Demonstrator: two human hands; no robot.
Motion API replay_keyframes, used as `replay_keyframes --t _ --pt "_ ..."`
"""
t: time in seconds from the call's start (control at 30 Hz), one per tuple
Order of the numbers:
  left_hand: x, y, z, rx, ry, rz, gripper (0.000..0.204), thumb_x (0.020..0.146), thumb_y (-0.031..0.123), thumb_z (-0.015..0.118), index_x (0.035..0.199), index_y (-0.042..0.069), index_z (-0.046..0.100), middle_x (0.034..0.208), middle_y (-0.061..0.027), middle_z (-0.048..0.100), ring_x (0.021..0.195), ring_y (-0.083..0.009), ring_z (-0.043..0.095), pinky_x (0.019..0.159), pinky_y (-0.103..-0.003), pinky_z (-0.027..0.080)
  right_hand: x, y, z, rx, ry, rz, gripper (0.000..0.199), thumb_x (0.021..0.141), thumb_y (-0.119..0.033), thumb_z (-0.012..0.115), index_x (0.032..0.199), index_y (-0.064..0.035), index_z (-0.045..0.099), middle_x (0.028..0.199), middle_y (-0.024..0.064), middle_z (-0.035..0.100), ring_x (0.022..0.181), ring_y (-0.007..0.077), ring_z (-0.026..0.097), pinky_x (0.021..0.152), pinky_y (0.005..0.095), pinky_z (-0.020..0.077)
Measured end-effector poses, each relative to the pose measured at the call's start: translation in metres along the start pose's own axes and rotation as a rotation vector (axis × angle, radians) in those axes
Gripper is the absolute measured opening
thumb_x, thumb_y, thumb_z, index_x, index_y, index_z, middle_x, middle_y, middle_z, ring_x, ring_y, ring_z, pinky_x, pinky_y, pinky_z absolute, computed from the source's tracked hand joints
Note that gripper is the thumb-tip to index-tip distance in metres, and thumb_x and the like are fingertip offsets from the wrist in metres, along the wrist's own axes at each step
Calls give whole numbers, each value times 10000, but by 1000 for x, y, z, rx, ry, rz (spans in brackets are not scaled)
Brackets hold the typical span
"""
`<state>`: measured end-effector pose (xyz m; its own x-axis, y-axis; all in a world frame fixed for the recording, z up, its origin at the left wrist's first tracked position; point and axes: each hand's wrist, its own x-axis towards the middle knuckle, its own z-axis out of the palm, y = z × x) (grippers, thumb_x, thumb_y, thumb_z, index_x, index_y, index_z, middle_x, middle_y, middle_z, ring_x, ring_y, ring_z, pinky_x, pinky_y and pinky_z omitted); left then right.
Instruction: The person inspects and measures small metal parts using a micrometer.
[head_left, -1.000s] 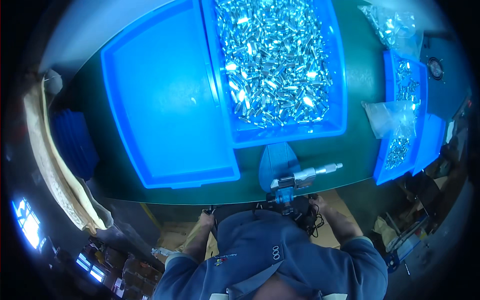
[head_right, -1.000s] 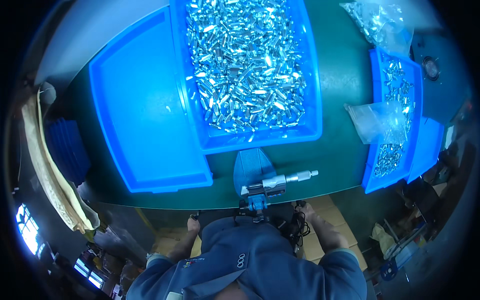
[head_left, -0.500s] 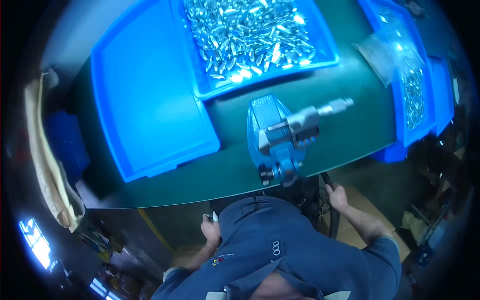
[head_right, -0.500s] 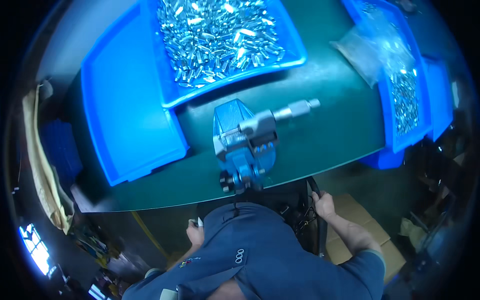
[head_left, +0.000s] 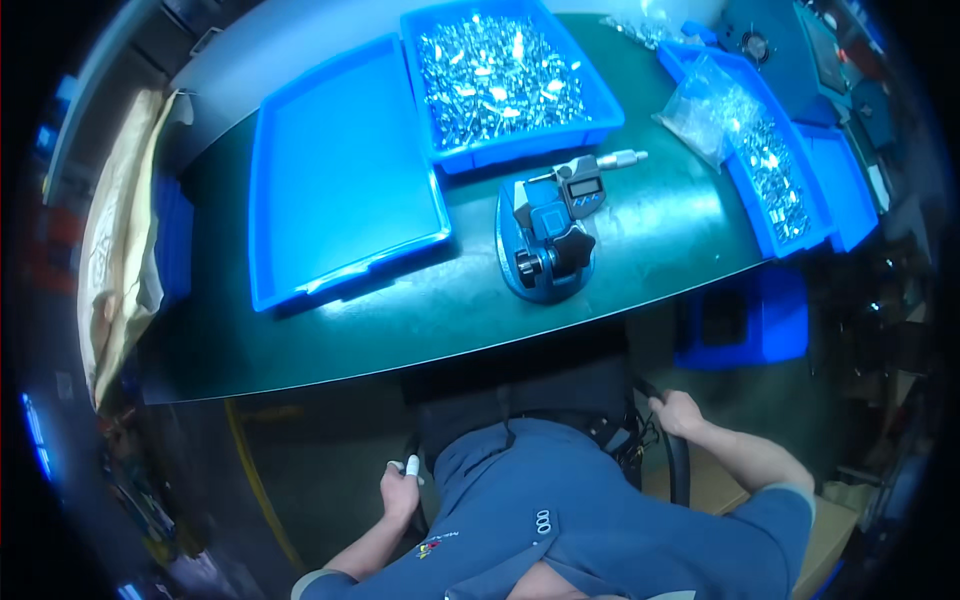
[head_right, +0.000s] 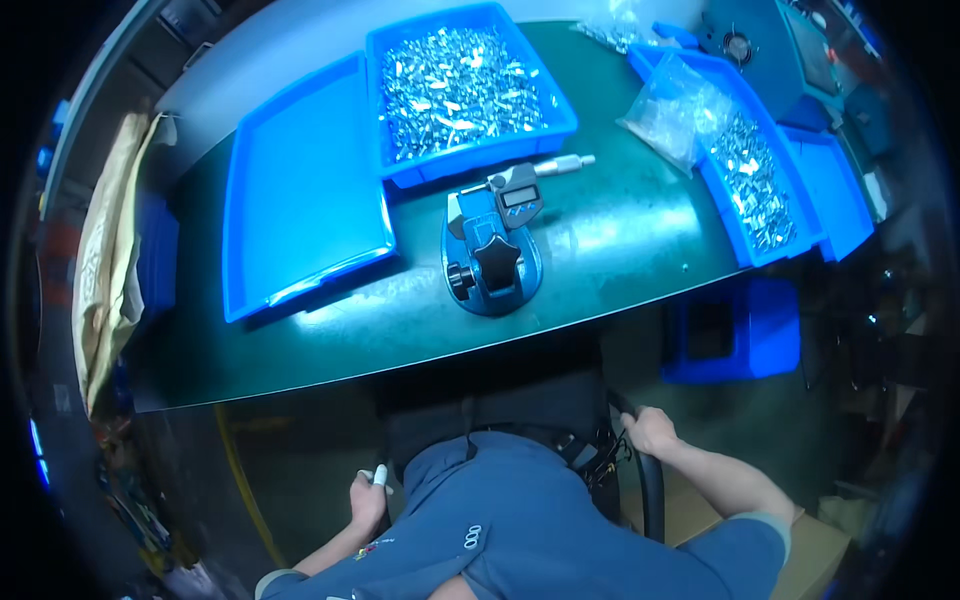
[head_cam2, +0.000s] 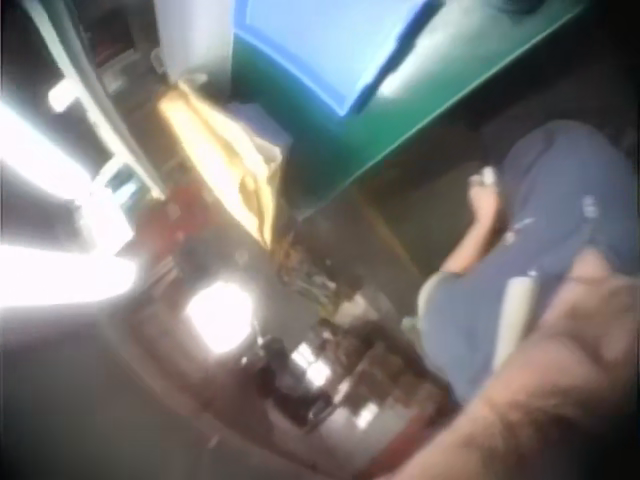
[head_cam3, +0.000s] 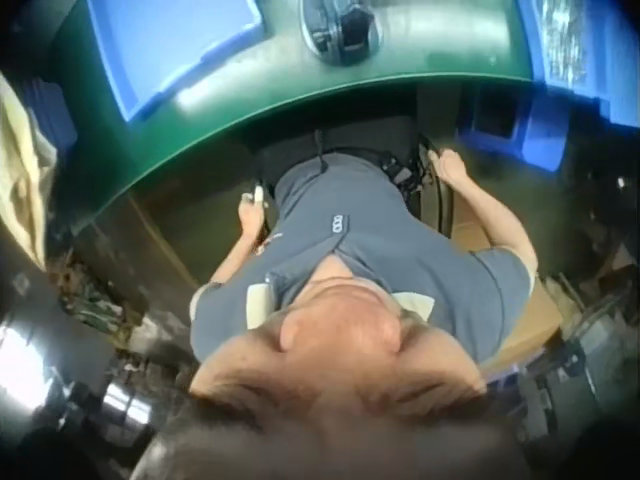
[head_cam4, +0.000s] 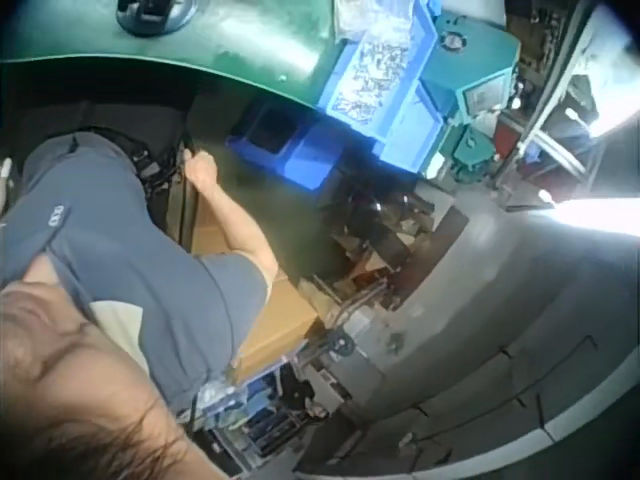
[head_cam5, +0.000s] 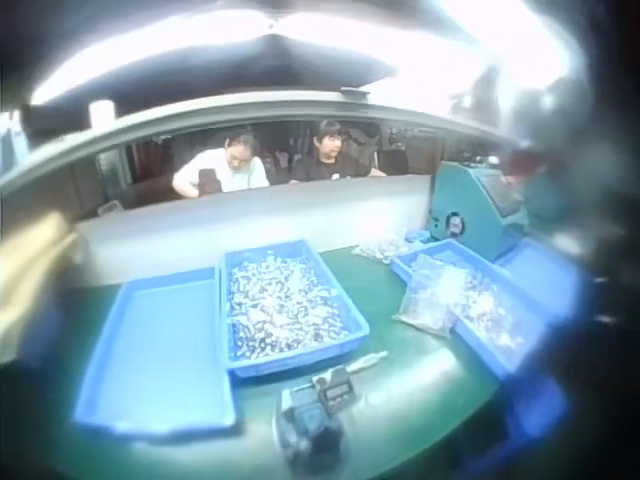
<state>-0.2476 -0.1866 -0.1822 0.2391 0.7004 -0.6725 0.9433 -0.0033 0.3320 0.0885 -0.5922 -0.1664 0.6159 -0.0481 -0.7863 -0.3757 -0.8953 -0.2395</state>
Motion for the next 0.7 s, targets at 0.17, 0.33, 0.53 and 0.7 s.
replay_keyframes --t 0.17,0.33,0.53,0.7 --pt "24 28 -27 687 -212 194 530 927 479 556 1116 -7 647 1033 -240 693 1018 -387 661 898 -466 511 -36 -93 -66 -109 141 -801 288 929 -238 630 793 14 659 656 75 644 641 173 643 611 305 511" --pt "-16 136 -47 339 -74 568 312 903 224 671 1127 7 683 961 -189 723 866 -314 711 796 -390 547 -53 -207 -127 486 608 -1286 235 986 -224 581 949 -8 666 776 35 662 708 84 605 603 228 458" --pt "-68 239 -55 17 -134 1335 241 881 127 722 1093 15 697 971 -131 732 836 -208 712 727 -304 550 -3 -280 -141 604 266 -1205 475 1009 -484 513 1022 -31 658 819 37 651 739 96 607 594 225 456" --pt "-57 310 -82 -133 -5 1415 200 890 86 698 1060 -18 692 898 -124 726 744 -148 686 668 -281 529 3 -296 -139 644 172 -1202 433 1002 -457 543 921 -47 655 732 16 622 657 71 571 543 214 421"
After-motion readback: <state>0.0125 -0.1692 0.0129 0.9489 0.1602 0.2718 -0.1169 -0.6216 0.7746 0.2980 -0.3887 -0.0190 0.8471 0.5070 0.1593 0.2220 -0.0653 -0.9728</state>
